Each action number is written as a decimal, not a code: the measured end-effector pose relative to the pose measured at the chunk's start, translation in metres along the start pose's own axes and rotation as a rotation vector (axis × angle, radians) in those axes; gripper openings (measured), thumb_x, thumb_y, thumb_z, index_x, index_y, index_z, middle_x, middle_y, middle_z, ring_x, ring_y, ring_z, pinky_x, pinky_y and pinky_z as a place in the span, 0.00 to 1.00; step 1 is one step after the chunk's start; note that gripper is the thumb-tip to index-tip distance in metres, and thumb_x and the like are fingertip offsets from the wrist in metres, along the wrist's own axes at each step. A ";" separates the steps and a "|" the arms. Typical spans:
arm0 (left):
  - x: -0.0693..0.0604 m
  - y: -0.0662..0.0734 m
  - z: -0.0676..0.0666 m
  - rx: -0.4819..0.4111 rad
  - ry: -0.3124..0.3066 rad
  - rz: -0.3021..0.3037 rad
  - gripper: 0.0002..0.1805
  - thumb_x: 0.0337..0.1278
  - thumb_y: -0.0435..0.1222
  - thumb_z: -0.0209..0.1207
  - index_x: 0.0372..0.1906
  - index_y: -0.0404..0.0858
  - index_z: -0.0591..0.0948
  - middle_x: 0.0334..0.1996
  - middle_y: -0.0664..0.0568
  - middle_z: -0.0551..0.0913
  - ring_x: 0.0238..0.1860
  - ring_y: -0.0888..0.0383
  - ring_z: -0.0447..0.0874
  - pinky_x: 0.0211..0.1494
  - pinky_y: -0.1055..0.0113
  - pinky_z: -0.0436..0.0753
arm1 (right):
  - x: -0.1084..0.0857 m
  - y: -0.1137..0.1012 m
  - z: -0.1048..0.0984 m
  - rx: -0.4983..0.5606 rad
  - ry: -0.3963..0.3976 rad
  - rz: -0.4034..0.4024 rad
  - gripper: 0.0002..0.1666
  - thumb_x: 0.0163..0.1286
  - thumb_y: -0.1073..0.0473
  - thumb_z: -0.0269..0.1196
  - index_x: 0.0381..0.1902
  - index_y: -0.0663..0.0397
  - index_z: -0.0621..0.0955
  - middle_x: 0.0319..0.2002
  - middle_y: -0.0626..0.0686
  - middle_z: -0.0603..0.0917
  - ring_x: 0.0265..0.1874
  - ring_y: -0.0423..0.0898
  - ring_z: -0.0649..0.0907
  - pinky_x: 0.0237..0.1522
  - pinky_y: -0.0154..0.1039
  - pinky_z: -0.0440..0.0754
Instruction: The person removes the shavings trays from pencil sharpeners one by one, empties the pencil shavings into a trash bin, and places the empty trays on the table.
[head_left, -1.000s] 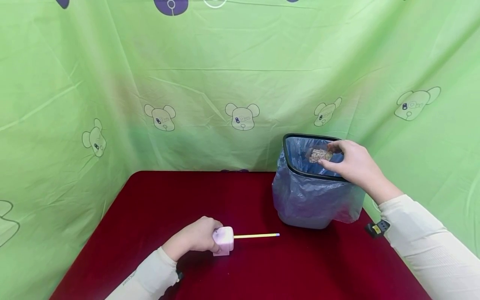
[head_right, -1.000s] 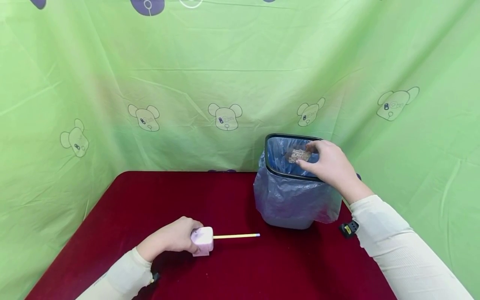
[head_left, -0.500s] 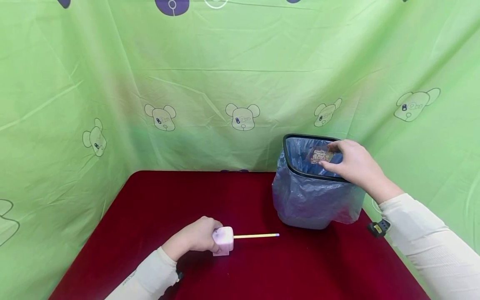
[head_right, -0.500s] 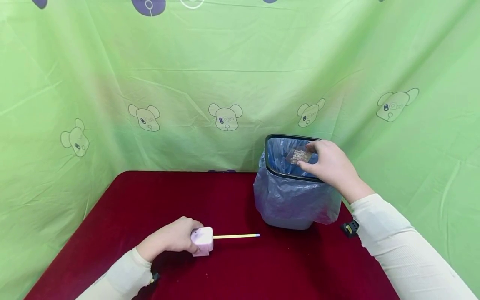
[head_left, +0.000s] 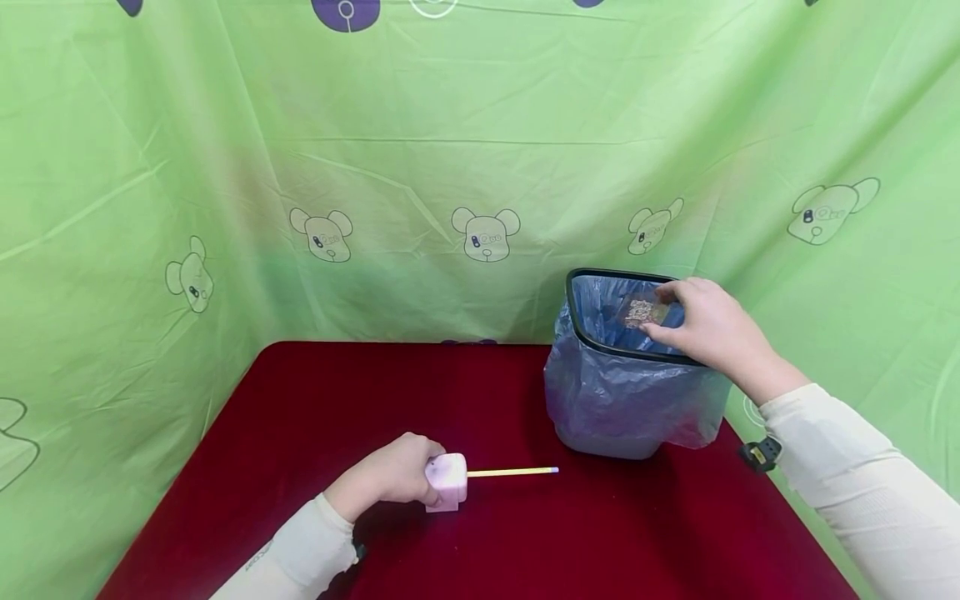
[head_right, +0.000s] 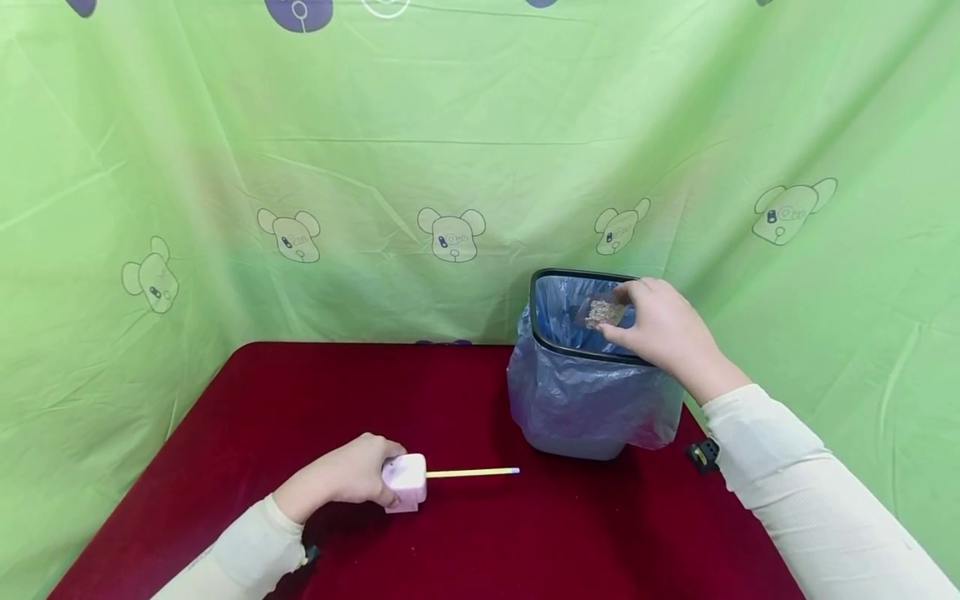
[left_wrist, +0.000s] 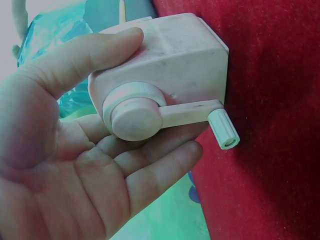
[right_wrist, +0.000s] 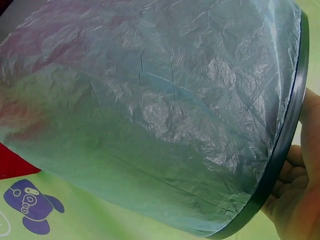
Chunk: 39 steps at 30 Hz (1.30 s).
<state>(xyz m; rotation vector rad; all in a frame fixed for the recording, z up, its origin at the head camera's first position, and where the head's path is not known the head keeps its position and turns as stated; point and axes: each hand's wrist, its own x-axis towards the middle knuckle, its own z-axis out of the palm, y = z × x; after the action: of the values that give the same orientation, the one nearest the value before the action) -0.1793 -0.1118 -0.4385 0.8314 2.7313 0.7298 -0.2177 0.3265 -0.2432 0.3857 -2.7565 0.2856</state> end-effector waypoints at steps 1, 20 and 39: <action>0.000 0.000 0.000 0.001 -0.001 -0.002 0.27 0.34 0.39 0.78 0.47 0.36 0.86 0.33 0.56 0.85 0.29 0.63 0.77 0.33 0.67 0.79 | 0.000 0.000 0.000 -0.007 0.000 -0.004 0.36 0.64 0.47 0.71 0.61 0.66 0.79 0.54 0.66 0.82 0.57 0.64 0.77 0.57 0.63 0.73; 0.001 0.001 -0.001 0.010 -0.008 -0.002 0.27 0.34 0.39 0.78 0.46 0.37 0.86 0.32 0.57 0.84 0.29 0.63 0.77 0.33 0.68 0.79 | 0.003 -0.001 0.000 -0.121 0.007 -0.092 0.34 0.60 0.50 0.74 0.58 0.66 0.80 0.50 0.64 0.84 0.55 0.64 0.78 0.57 0.62 0.74; 0.000 0.000 0.000 0.003 -0.002 -0.007 0.28 0.34 0.39 0.78 0.48 0.36 0.86 0.33 0.56 0.85 0.29 0.62 0.77 0.33 0.67 0.79 | 0.013 -0.001 0.001 -0.232 0.042 -0.195 0.35 0.54 0.51 0.77 0.54 0.68 0.81 0.46 0.64 0.83 0.50 0.64 0.79 0.53 0.61 0.76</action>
<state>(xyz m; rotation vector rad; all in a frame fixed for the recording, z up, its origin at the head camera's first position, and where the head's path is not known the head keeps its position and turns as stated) -0.1791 -0.1119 -0.4385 0.8217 2.7327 0.7239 -0.2298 0.3226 -0.2392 0.5727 -2.6461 -0.0740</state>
